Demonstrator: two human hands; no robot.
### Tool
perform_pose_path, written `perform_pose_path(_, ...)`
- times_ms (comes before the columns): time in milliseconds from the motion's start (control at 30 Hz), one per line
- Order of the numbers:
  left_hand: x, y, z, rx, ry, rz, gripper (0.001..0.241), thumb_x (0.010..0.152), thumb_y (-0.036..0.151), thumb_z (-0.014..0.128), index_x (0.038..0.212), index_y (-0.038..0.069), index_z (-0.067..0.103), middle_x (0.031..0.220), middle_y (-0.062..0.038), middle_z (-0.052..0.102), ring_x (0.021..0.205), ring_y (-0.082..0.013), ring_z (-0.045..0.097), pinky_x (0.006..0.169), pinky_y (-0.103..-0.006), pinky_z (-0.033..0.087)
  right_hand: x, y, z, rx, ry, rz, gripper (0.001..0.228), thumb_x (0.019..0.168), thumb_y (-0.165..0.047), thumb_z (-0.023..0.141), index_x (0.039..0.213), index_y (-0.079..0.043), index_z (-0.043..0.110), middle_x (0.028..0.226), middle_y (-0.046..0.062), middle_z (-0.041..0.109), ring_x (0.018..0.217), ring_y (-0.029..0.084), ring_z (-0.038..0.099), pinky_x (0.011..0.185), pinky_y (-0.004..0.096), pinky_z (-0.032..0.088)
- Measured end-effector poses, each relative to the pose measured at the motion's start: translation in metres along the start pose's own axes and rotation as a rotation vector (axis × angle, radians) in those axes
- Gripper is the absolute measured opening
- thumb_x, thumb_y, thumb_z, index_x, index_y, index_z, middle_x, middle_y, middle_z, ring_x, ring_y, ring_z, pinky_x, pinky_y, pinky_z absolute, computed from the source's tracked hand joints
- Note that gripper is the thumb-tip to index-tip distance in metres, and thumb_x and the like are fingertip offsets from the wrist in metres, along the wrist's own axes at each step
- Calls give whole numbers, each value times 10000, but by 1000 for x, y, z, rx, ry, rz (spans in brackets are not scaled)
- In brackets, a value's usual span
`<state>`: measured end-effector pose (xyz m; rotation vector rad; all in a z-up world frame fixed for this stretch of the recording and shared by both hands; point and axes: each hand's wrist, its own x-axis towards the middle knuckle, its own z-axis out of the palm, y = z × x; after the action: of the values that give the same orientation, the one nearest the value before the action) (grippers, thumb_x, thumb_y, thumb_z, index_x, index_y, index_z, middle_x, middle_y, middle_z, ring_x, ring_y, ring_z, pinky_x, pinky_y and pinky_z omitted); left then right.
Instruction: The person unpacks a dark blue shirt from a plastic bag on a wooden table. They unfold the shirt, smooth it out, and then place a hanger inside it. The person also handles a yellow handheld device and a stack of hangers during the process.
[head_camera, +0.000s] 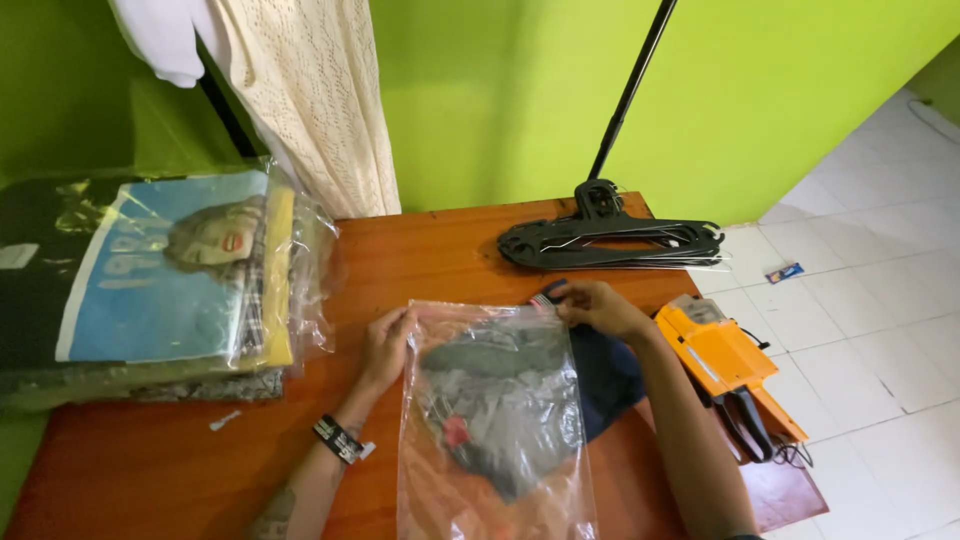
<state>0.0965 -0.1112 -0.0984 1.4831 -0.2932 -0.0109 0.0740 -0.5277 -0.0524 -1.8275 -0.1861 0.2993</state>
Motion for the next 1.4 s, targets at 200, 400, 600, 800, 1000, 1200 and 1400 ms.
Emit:
perform_pose_path(200, -3, 11, 1, 95, -14, 73, 337, 1022, 297, 592, 1045, 1, 753, 809, 31, 672, 764, -55, 585, 676, -226, 477, 3, 15, -3, -37, 13, 0, 349, 918, -87, 715, 1241, 1, 613, 867, 48, 695, 816, 133, 662, 786, 296, 548)
perform_pose_path(400, -1, 6, 1, 100, -12, 63, 345, 1021, 297, 593, 1057, -8, 751, 811, 30, 646, 761, -53, 547, 665, -233, 461, 5, 23, -1, 14, 58, -28, 274, 918, -71, 703, 1158, -19, 580, 889, 46, 666, 819, 134, 653, 764, 300, 546)
perform_pose_path(600, 3, -4, -1, -13, 23, -53, 314, 1009, 270, 629, 940, -21, 724, 744, 24, 613, 675, -70, 547, 594, -247, 448, 8, 20, -5, 13, -9, 63, 249, 918, -88, 718, 1133, -20, 613, 871, 54, 691, 825, 134, 662, 781, 284, 549)
perform_pose_path(800, 3, -4, -1, 5, 65, 14, 274, 1005, 242, 629, 936, -5, 725, 772, 38, 617, 720, -52, 534, 630, -235, 445, 2, 12, 0, 20, -29, 59, 232, 899, -68, 737, 1107, -9, 653, 921, 29, 699, 868, 112, 660, 820, 266, 542)
perform_pose_path(1000, 1, -1, -5, -7, 65, 66, 271, 997, 235, 646, 916, -10, 727, 788, 40, 624, 744, -52, 540, 652, -235, 448, -2, 10, 3, 85, -33, 42, 246, 892, -48, 744, 1117, -25, 647, 936, 12, 685, 892, 101, 649, 844, 258, 529)
perform_pose_path(1200, 8, -7, -8, -2, 14, 21, 265, 969, 228, 648, 866, -7, 715, 740, 31, 646, 692, -59, 573, 617, -243, 462, 0, 15, -3, 105, -73, 13, 268, 907, -44, 723, 1158, -36, 631, 941, 20, 680, 893, 106, 643, 841, 267, 521)
perform_pose_path(1400, 4, -12, -6, 121, 15, 93, 252, 966, 214, 665, 870, -11, 724, 710, 32, 584, 677, -57, 513, 591, -255, 417, -4, 4, 0, 92, -65, 63, 281, 885, -20, 716, 1150, -28, 622, 969, 24, 691, 919, 111, 656, 871, 274, 526)
